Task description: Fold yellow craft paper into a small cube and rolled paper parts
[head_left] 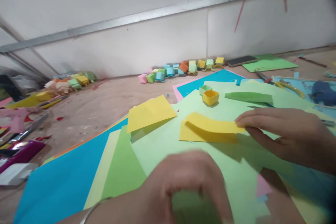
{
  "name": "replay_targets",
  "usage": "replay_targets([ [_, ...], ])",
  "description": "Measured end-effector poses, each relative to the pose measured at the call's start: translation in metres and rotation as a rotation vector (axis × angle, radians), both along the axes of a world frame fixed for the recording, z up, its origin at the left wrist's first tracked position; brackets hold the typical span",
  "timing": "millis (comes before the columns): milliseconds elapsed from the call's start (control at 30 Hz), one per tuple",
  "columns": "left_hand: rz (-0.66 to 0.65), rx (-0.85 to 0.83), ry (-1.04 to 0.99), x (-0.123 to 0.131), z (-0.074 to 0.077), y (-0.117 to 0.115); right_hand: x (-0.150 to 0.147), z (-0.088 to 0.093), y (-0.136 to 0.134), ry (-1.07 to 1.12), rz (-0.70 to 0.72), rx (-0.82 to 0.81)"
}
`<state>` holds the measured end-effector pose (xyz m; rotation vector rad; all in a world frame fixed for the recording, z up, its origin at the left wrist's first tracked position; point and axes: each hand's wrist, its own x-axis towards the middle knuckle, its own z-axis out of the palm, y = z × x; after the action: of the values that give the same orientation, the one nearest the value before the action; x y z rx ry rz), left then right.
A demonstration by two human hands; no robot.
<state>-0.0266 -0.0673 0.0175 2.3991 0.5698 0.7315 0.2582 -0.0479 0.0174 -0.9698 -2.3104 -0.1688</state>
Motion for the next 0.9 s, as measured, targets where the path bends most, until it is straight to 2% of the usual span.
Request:
replay_targets([
  [67, 0.274, 0.39, -0.093, 0.007, -0.003, 0.015, -0.003, 0.003, -0.004, 0.154, -0.007, -0.183],
  [100, 0.36, 0.48, -0.053, 0.008, -0.002, 0.022, -0.004, 0.004, -0.005, 0.245, -0.014, -0.306],
  [133, 0.378, 0.486, -0.02, 0.009, -0.001, 0.029, -0.006, 0.005, -0.006, 0.334, -0.027, -0.444],
  [200, 0.402, 0.346, 0.04, 0.007, 0.002, 0.039, -0.009, 0.006, -0.006, 0.497, -0.073, -0.741],
  [267, 0.43, 0.12, 0.096, 0.005, 0.004, 0.044, -0.012, 0.005, -0.005, 0.601, -0.091, -0.979],
  [333, 0.458, -0.074, 0.14, 0.005, 0.003, 0.046, -0.015, 0.002, -0.004, 0.641, -0.07, -1.083],
  [400, 0.46, -0.166, 0.173, 0.008, 0.002, 0.045, -0.019, -0.001, -0.004, 0.654, -0.047, -1.065],
  [467, 0.435, -0.175, 0.2, 0.012, 0.0, 0.043, -0.021, -0.006, -0.005, 0.62, -0.066, -0.973],
  [600, 0.373, -0.132, 0.241, 0.015, -0.006, 0.04, -0.024, -0.02, -0.007, 0.331, -0.13, -0.653],
  [700, 0.37, -0.043, 0.274, 0.015, -0.01, 0.041, -0.024, -0.03, -0.006, 0.186, -0.084, -0.462],
  [900, 0.303, 0.014, 0.319, 0.012, -0.011, 0.04, -0.022, -0.036, -0.007, -0.037, 0.018, -0.287],
])
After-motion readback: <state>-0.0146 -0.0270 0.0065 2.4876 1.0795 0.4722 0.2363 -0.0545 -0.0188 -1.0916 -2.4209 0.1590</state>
